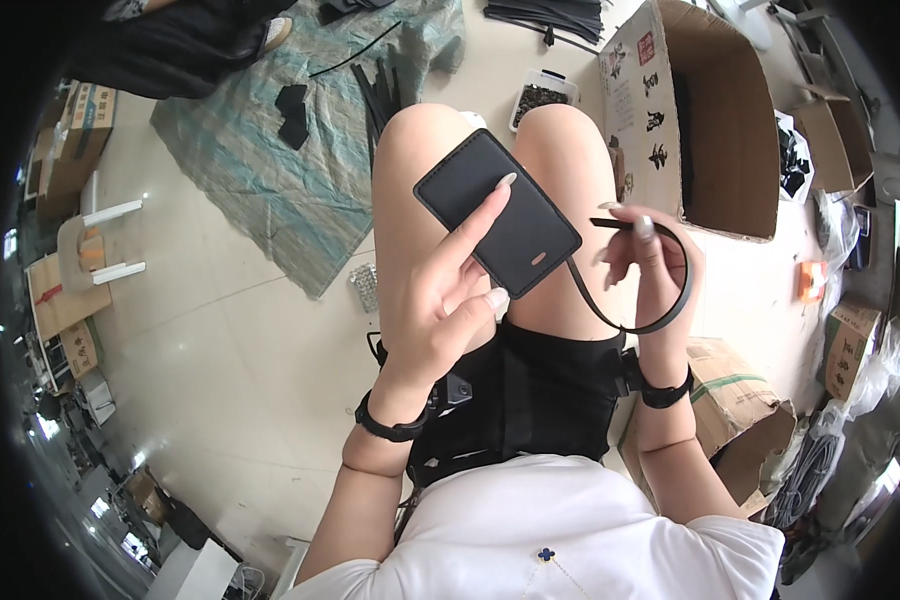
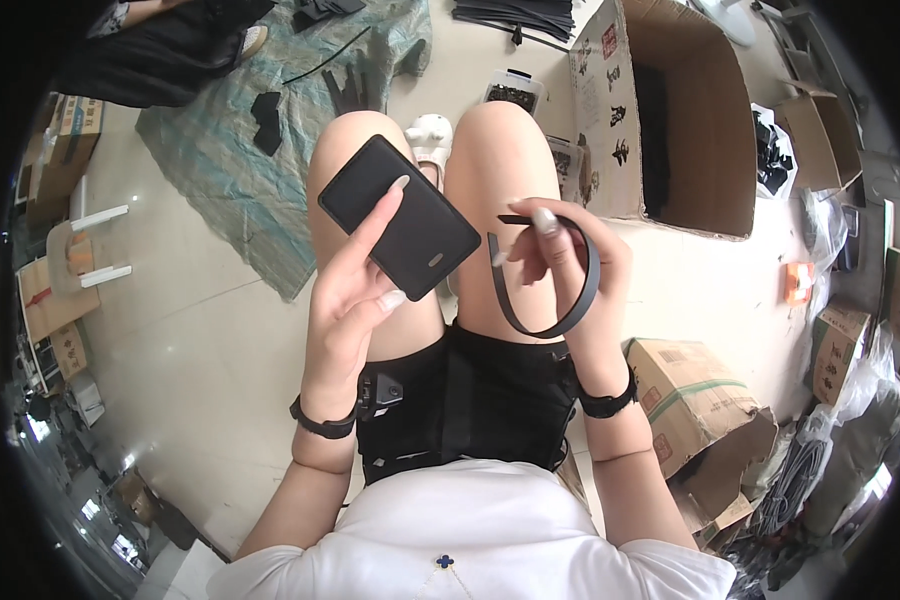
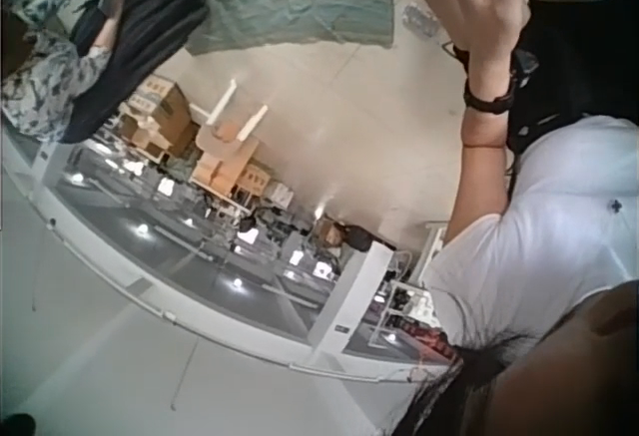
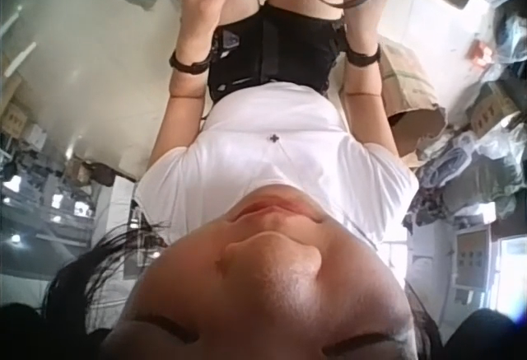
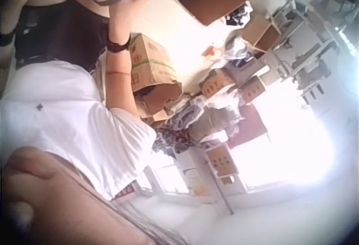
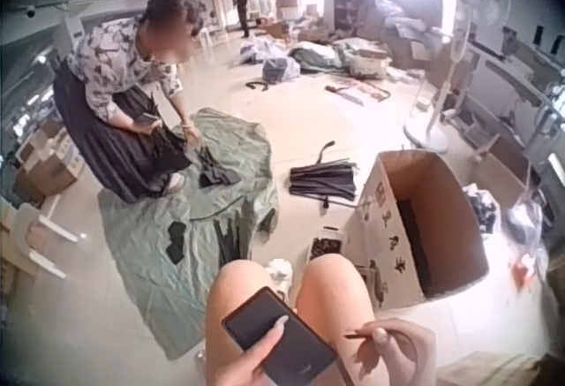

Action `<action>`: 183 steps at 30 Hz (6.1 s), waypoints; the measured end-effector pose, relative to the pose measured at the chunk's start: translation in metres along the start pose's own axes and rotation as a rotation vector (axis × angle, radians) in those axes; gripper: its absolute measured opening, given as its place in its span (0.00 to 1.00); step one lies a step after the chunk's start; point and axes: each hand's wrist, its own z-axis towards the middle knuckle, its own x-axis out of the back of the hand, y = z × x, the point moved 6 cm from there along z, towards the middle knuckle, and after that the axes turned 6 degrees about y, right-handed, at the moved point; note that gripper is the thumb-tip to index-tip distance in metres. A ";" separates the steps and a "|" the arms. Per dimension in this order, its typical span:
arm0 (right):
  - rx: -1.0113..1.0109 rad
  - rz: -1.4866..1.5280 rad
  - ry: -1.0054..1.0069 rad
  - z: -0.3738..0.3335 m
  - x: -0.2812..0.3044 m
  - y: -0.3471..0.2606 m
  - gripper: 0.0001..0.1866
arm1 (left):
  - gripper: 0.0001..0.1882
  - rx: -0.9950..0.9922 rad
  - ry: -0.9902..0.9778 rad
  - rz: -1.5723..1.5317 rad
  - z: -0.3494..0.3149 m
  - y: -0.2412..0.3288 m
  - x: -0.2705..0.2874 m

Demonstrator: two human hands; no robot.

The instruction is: Attaching straps and buckles to black identification tags.

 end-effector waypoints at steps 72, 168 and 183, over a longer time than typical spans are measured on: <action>0.926 -0.496 -0.288 -0.076 -0.029 -0.033 0.21 | 0.20 -0.151 0.143 0.554 -0.048 -0.015 -0.006; -0.161 0.149 -0.165 -0.028 -0.044 0.030 0.11 | 0.09 0.090 0.165 0.504 -0.036 -0.029 0.005; -0.034 -0.078 0.163 0.034 0.055 0.043 0.13 | 0.06 0.256 0.318 0.301 -0.008 -0.002 0.037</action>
